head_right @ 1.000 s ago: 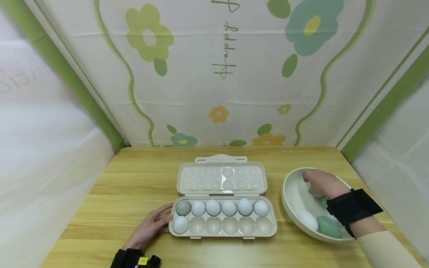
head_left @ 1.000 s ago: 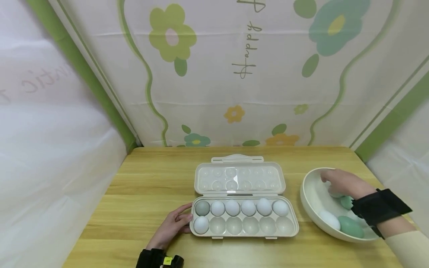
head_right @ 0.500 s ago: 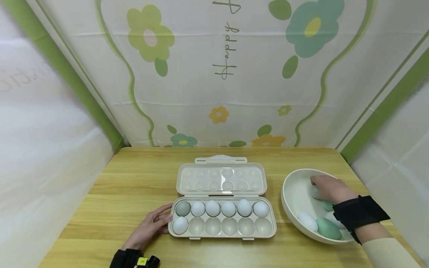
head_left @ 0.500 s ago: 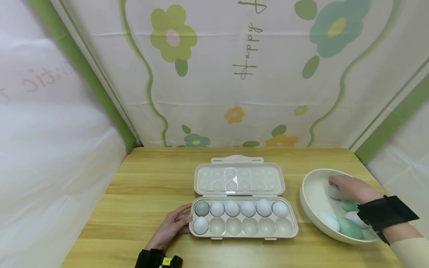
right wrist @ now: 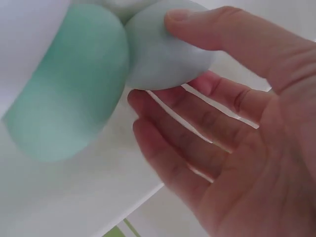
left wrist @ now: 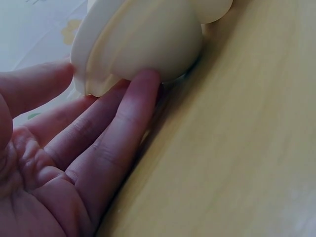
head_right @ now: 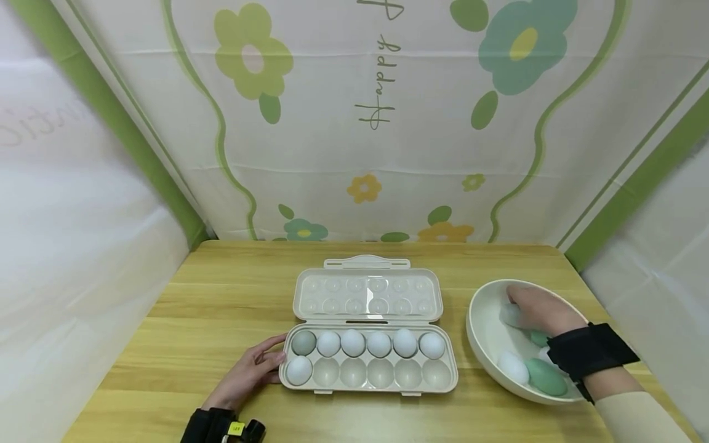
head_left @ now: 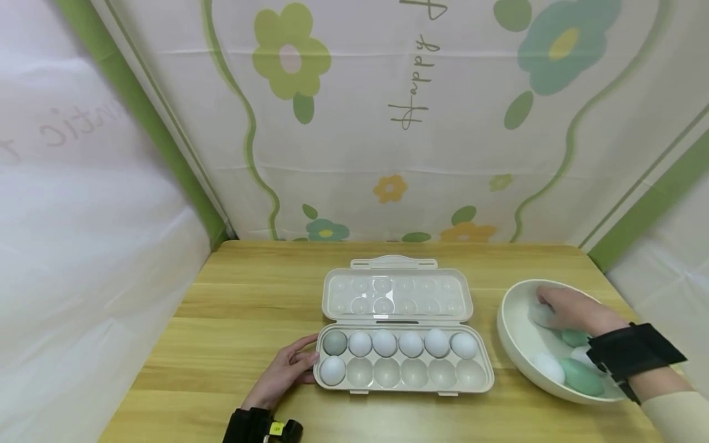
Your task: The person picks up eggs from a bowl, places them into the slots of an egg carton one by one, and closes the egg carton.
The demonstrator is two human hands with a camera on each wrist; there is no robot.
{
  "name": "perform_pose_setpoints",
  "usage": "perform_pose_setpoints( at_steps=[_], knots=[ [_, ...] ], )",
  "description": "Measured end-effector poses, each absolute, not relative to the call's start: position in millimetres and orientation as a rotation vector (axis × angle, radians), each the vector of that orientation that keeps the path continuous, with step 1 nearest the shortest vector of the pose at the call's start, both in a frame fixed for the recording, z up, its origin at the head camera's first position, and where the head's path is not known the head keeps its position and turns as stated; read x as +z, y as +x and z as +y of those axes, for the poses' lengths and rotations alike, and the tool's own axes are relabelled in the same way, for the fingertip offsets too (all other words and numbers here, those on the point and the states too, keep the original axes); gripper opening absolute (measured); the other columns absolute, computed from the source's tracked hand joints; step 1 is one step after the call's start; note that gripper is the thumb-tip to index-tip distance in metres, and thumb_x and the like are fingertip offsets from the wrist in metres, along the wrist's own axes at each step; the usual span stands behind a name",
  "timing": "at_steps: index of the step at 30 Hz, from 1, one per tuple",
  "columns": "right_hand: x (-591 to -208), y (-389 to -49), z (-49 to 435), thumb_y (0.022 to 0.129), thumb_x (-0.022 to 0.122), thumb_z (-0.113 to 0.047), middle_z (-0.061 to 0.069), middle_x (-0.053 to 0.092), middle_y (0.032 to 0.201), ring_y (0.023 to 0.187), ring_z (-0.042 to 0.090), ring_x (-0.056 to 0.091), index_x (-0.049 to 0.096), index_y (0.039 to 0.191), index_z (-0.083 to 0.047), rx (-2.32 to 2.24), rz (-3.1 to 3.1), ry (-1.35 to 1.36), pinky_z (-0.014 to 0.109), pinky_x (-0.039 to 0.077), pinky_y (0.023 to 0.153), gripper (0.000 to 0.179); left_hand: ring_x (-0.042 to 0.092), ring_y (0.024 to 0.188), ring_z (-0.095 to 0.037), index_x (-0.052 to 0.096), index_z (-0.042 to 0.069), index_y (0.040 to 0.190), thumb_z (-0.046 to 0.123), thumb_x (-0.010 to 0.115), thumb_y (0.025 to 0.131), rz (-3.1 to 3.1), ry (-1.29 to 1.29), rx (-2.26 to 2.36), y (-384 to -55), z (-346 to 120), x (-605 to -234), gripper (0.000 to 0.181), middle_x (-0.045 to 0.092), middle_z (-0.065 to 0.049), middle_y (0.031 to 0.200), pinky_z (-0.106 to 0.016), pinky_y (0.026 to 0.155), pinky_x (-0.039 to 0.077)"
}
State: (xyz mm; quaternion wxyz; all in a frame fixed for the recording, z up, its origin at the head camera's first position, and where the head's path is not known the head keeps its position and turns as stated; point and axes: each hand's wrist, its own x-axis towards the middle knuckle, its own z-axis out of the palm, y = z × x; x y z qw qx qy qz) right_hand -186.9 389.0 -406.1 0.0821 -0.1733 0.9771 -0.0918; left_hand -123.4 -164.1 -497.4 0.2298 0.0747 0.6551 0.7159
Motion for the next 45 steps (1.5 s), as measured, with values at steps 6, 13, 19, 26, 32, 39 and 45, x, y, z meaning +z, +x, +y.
perform_pose_setpoints(
  at_steps=[6,13,19,26,32,39,45],
  knots=[
    [-410,-188,382,0.063,0.07,-0.001,-0.001,0.045,0.073,0.066,0.015,0.04,0.05,0.083,-0.009,-0.255,2.967,-0.67,0.03,0.036,0.058,0.029,0.064,0.091,-0.025,0.028,-0.002,0.141,0.018,0.054,0.093,1.792,0.211,1.976,-124,-162,-498,0.058,0.063,-0.022,0.113,-0.031,0.075,0.056],
    [-407,-184,372,0.064,0.07,-0.002,0.0,0.046,0.075,0.067,0.015,0.041,0.05,0.088,-0.009,-0.247,2.925,-0.678,0.028,0.036,0.058,0.033,0.064,0.091,-0.025,0.029,-0.001,0.14,0.019,0.055,0.093,1.817,0.212,1.971,-124,-162,-497,0.058,0.062,-0.024,0.113,-0.031,0.075,0.057],
    [-401,-178,365,0.066,0.074,-0.007,0.0,0.047,0.077,0.066,0.015,0.041,0.05,0.091,-0.01,-0.206,2.931,-0.652,0.028,0.036,0.056,0.035,0.065,0.09,-0.025,0.029,-0.001,0.141,0.019,0.054,0.093,1.814,0.208,1.975,-122,-163,-497,0.058,0.062,-0.025,0.113,-0.031,0.074,0.057],
    [-391,-169,356,0.066,0.075,-0.012,0.0,0.053,0.082,0.065,0.013,0.042,0.052,0.091,-0.011,-0.165,2.992,-0.706,0.028,0.04,0.055,0.034,0.065,0.09,-0.026,0.029,-0.001,0.14,0.019,0.054,0.093,1.817,0.194,1.985,-121,-164,-498,0.058,0.062,-0.026,0.114,-0.031,0.074,0.057],
    [-378,-160,348,0.065,0.077,-0.014,0.0,0.055,0.084,0.067,0.013,0.045,0.053,0.091,-0.013,-0.091,3.043,-0.743,0.03,0.044,0.056,0.035,0.065,0.09,-0.026,0.029,-0.001,0.141,0.019,0.055,0.093,1.82,0.192,1.987,-121,-163,-498,0.058,0.061,-0.026,0.114,-0.032,0.075,0.057],
    [-363,-152,339,0.065,0.076,-0.016,0.0,0.056,0.085,0.066,0.013,0.048,0.054,0.093,-0.013,-0.067,3.101,-0.787,0.03,0.043,0.053,0.036,0.065,0.09,-0.026,0.03,0.0,0.141,0.02,0.054,0.093,1.837,0.198,1.974,-122,-163,-498,0.057,0.061,-0.026,0.115,-0.032,0.074,0.057],
    [-354,-147,326,0.064,0.077,-0.015,0.001,0.058,0.085,0.066,0.012,0.05,0.055,0.094,-0.013,-0.073,3.15,-0.895,0.029,0.045,0.053,0.038,0.065,0.09,-0.028,0.03,0.0,0.141,0.019,0.055,0.093,1.833,0.197,1.976,-122,-163,-497,0.057,0.06,-0.027,0.116,-0.033,0.075,0.057]
  ],
)
